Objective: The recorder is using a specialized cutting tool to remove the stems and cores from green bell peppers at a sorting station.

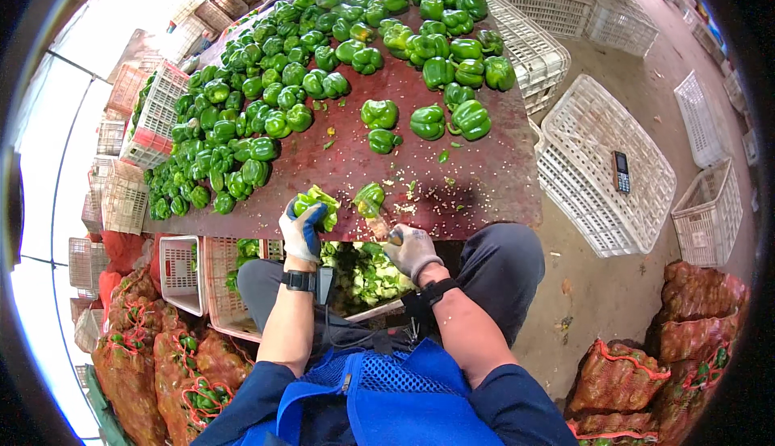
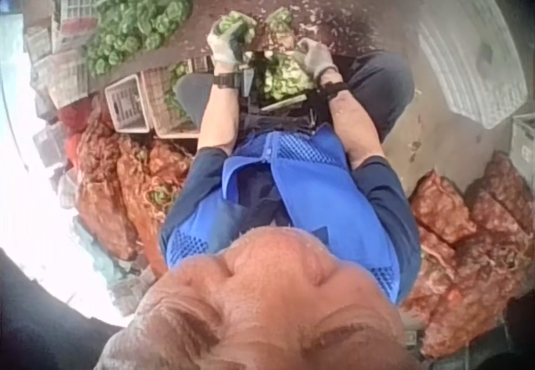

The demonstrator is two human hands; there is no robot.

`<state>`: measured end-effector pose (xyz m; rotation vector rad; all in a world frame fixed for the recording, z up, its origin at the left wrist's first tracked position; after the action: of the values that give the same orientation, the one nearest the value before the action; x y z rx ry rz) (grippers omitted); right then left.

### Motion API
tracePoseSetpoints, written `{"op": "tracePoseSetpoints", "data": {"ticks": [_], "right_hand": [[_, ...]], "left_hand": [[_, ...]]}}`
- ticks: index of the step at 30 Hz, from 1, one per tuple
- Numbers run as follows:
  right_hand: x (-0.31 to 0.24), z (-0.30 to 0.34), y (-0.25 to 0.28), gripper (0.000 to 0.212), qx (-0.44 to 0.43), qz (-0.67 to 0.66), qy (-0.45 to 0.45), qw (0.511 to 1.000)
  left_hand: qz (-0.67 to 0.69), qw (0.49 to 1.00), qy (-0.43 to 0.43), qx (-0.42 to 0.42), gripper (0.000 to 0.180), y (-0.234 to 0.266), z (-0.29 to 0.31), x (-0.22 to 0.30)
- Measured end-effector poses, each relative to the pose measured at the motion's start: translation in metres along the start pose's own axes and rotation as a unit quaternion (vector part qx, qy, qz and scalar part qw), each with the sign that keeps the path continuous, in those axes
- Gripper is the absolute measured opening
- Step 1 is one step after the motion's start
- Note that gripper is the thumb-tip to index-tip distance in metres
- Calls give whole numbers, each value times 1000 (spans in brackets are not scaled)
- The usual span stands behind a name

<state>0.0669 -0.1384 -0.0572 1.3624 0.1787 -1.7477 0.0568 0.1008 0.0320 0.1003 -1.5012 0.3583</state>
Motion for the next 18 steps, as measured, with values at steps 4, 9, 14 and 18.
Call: {"op": "tracePoseSetpoints", "data": {"ticks": [4, 9, 14, 18], "right_hand": [[-1, 2, 15, 26, 77, -84, 27, 993], [7, -4, 15, 25, 80, -105, 13, 991], [0, -5, 15, 21, 89, -99, 36, 990], [5, -6, 14, 20, 85, -107, 59, 989]], "left_hand": [[59, 997, 12, -41, 25, -7, 17, -5], [133, 988, 27, -70, 29, -2, 26, -12], [190, 976, 23, -100, 30, 6, 39, 6], [148, 986, -15, -74, 31, 41, 49, 40]]}}
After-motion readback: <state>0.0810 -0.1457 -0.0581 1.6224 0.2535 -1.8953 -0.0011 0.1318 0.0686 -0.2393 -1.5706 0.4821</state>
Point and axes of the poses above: each hand's wrist, its own z-axis away from the middle knuckle, its own y-axis out of the back of the hand, x = y × z, the point moved 9 cm from there along -z, towards the middle knuckle, and after that the axes turned 15 degrees about -x, right-handed, at the moved point
